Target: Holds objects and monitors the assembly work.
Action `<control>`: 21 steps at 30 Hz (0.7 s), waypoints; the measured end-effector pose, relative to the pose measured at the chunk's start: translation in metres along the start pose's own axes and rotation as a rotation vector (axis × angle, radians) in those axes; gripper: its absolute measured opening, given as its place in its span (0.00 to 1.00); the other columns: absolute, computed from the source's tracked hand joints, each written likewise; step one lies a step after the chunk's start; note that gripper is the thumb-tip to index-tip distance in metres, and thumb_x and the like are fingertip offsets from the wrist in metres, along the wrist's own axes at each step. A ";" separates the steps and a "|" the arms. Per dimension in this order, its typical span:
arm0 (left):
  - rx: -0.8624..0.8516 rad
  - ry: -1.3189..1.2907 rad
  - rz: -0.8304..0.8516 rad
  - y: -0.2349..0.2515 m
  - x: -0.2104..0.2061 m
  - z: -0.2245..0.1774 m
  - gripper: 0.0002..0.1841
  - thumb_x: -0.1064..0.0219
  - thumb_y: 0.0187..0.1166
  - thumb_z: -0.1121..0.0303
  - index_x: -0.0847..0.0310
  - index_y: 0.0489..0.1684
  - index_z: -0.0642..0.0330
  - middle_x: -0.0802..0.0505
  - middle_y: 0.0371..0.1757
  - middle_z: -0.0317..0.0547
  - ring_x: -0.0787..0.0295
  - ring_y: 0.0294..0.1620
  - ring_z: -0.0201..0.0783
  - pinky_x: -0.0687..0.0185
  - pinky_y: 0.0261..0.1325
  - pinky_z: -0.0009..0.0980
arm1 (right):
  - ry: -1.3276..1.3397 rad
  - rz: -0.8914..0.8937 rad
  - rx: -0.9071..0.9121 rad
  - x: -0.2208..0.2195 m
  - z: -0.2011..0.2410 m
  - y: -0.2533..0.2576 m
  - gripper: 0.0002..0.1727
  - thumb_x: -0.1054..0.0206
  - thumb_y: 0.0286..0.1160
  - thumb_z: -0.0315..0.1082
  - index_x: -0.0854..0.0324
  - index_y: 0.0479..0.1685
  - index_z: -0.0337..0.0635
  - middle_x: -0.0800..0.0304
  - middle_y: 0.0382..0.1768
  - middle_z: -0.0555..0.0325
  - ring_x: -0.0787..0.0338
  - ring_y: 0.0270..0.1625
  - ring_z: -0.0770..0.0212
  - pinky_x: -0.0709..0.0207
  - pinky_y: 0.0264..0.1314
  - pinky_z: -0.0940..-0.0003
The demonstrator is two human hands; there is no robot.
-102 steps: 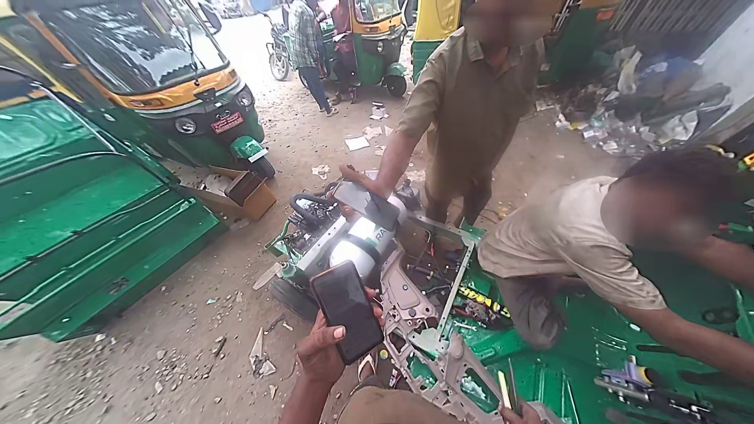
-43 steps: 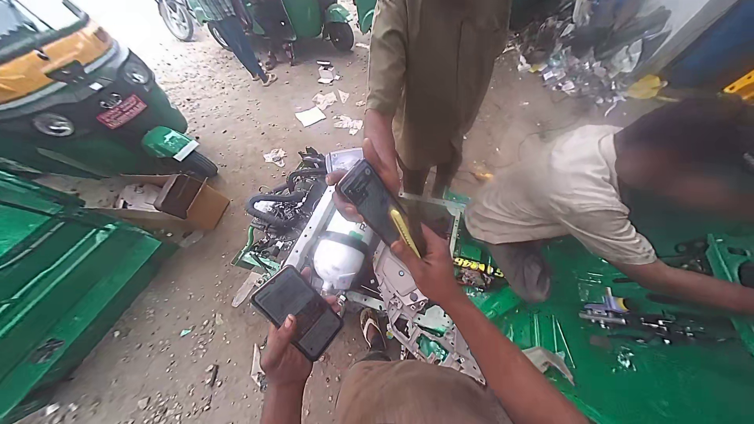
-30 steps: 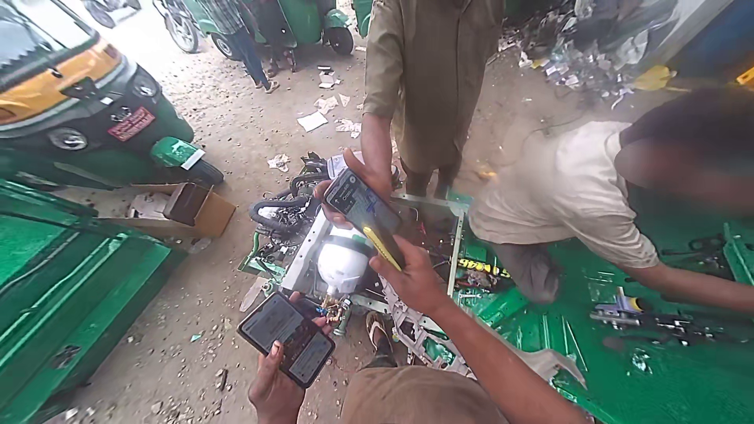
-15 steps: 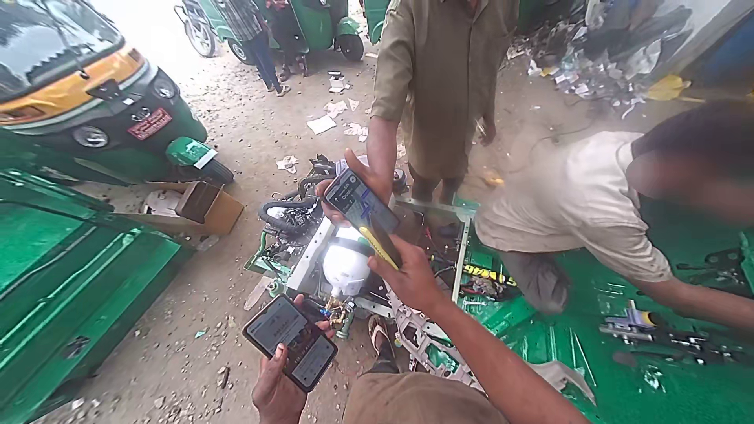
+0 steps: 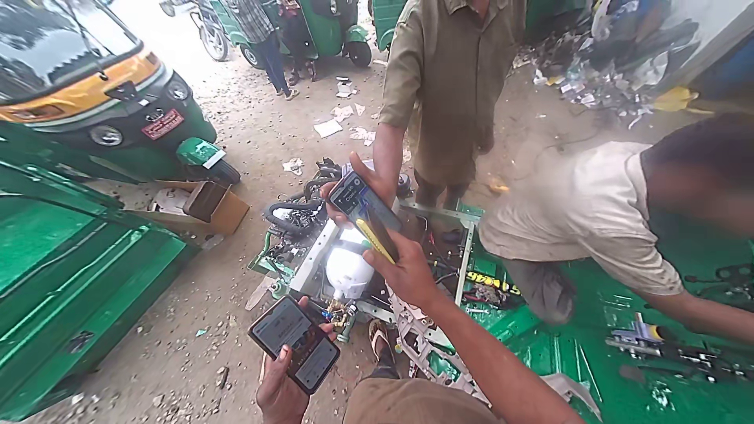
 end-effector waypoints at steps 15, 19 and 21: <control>0.008 -0.024 0.027 -0.004 -0.006 0.000 0.41 0.32 0.80 0.51 0.45 0.93 0.54 0.27 0.83 0.72 0.13 0.65 0.69 0.13 0.63 0.64 | 0.048 0.009 -0.014 0.004 0.002 -0.006 0.22 0.30 0.83 0.44 0.16 0.68 0.38 0.05 0.44 0.60 0.08 0.44 0.72 0.11 0.51 0.71; 0.001 -0.017 0.020 -0.005 -0.012 -0.001 0.41 0.32 0.80 0.51 0.44 0.92 0.54 0.27 0.83 0.71 0.13 0.65 0.69 0.13 0.63 0.64 | 0.055 0.003 0.011 0.006 0.004 -0.007 0.22 0.30 0.82 0.44 0.16 0.66 0.37 0.06 0.43 0.59 0.08 0.43 0.72 0.11 0.50 0.71; 0.002 -0.003 0.014 -0.005 -0.015 -0.002 0.41 0.32 0.79 0.50 0.43 0.92 0.53 0.27 0.83 0.70 0.12 0.65 0.68 0.13 0.63 0.64 | 0.071 -0.019 0.044 0.010 0.010 -0.009 0.22 0.29 0.82 0.42 0.16 0.65 0.34 0.06 0.42 0.59 0.09 0.42 0.71 0.11 0.49 0.71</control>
Point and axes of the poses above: each hand's wrist, its own y-axis towards the middle knuckle, its own x-axis out of the back of the hand, z = x × y, the point moved 2 cm from there along y, towards the middle knuckle
